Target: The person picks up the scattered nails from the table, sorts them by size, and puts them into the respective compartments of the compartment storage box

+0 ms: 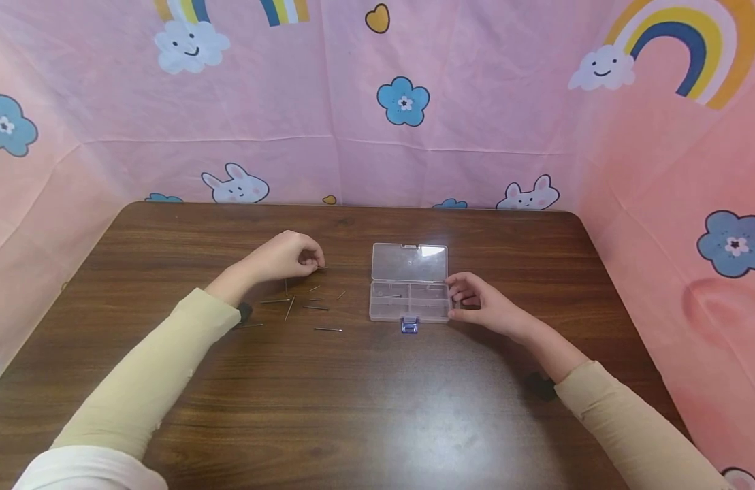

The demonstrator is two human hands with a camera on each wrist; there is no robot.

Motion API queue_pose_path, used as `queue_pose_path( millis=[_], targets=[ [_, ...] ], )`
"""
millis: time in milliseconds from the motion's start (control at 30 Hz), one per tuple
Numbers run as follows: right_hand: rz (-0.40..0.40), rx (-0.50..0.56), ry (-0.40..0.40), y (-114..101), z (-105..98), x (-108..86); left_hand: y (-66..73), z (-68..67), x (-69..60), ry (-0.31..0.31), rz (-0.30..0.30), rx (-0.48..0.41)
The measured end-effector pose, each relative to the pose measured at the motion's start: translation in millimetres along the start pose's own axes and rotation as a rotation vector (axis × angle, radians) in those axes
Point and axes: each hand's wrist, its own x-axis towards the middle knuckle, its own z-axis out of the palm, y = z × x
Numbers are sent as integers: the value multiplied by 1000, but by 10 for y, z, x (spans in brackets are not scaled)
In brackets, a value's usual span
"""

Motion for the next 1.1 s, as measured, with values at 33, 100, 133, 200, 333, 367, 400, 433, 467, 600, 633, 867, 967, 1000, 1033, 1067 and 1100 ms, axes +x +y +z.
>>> queue_pose_path(
  millis=[33,100,133,200,333,367,400,433,467,600,633,867,967,1000,1033,1067,1100],
  targets=[
    [-1,0,-1,2,0,-1,29,-1,14,1,6,5],
    [-1,-1,-1,2,2,-1,88,4,42,1,19,17],
    [1,-4,-1,4,3,-2,122,8,55,-1,27,20],
    [7,-8,1,9,2,-2,184,23,90,-4,50,35],
    [19,-15,5,27,4,6,323,54,155,-18,86,54],
    [21,-16,7,32,4,9,355,64,171,-21,93,60],
    [20,-18,6,35,5,12,391,74,183,-25,96,60],
    [20,-17,7,37,4,14,421,85,198,-28,101,61],
    [22,-16,8,37,3,16,450,98,214,-28,106,63],
    [11,-9,2,24,-4,14,548,147,279,-27,128,67],
    [11,-5,1,21,-7,12,570,159,294,-25,134,65],
    [-3,4,-4,6,-21,8,705,249,398,-8,177,65],
    [-3,-2,-5,5,-21,9,770,290,428,-18,189,69],
    [-2,-2,-6,5,-20,8,793,304,436,-21,191,72],
    [-1,-3,-6,2,-18,8,812,319,446,-25,193,72],
    [-1,-1,-7,0,-15,8,830,333,455,-29,198,71],
    [0,-1,-6,0,-13,8,847,348,464,-32,201,75]
  ],
)
